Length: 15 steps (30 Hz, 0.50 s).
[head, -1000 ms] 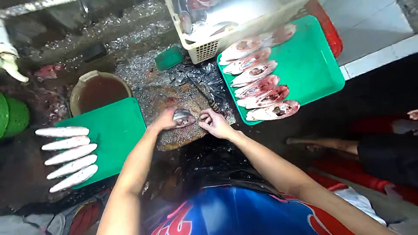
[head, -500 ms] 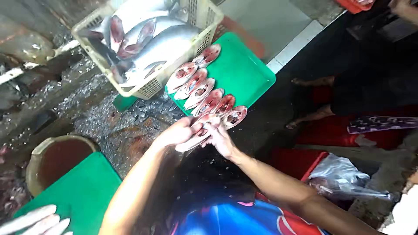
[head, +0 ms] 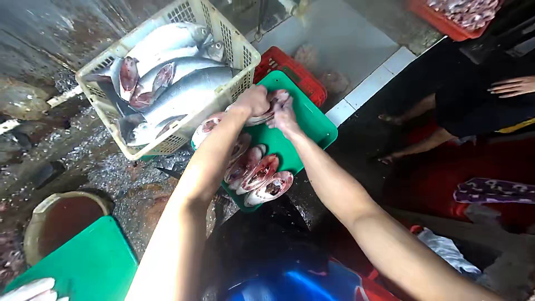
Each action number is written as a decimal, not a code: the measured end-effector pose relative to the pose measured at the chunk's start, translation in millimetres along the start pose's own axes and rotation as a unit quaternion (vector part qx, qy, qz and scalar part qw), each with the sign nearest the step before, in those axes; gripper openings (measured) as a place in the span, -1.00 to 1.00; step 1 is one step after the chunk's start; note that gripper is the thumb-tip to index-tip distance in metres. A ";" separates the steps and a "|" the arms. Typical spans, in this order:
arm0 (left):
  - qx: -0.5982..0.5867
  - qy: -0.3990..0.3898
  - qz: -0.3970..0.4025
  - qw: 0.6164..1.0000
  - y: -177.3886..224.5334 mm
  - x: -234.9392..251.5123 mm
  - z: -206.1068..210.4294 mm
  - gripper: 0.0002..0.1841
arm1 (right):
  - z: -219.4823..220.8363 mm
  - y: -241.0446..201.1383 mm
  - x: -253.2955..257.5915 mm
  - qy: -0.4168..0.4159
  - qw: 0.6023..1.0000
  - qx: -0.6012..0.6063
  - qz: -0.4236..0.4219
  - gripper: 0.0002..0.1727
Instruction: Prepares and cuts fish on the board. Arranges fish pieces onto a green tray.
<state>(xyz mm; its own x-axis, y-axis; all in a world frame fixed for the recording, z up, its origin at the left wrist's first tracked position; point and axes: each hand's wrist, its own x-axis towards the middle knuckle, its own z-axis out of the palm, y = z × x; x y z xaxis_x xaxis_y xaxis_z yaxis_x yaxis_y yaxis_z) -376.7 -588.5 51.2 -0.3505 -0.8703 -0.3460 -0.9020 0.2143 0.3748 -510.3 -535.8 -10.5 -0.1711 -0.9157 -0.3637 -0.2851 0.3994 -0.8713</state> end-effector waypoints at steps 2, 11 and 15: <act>0.067 0.034 -0.023 0.997 -2.0 -22.4 14.1 -0.53 | 6.2 0.7 3.9 -0.029 0.988 -0.148 0.017 -0.36; 0.109 0.145 -0.069 0.981 -19.4 -51.0 67.8 -0.57 | 6.2 -1.0 15.6 -0.057 0.990 -0.124 -0.031 -0.43; 0.093 0.146 -0.078 0.982 -24.3 -51.6 67.0 -0.61 | 12.2 -3.1 20.8 -0.075 0.989 -0.126 -0.031 -0.43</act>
<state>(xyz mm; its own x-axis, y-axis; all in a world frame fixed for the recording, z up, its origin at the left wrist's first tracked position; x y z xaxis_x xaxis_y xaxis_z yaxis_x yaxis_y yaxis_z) -353.6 -519.0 2.3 -0.1410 -0.9833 -0.1147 -0.9789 0.1212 0.1643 -501.5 -556.6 -19.4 -0.0091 -0.9277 -0.3733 -0.5191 0.3234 -0.7911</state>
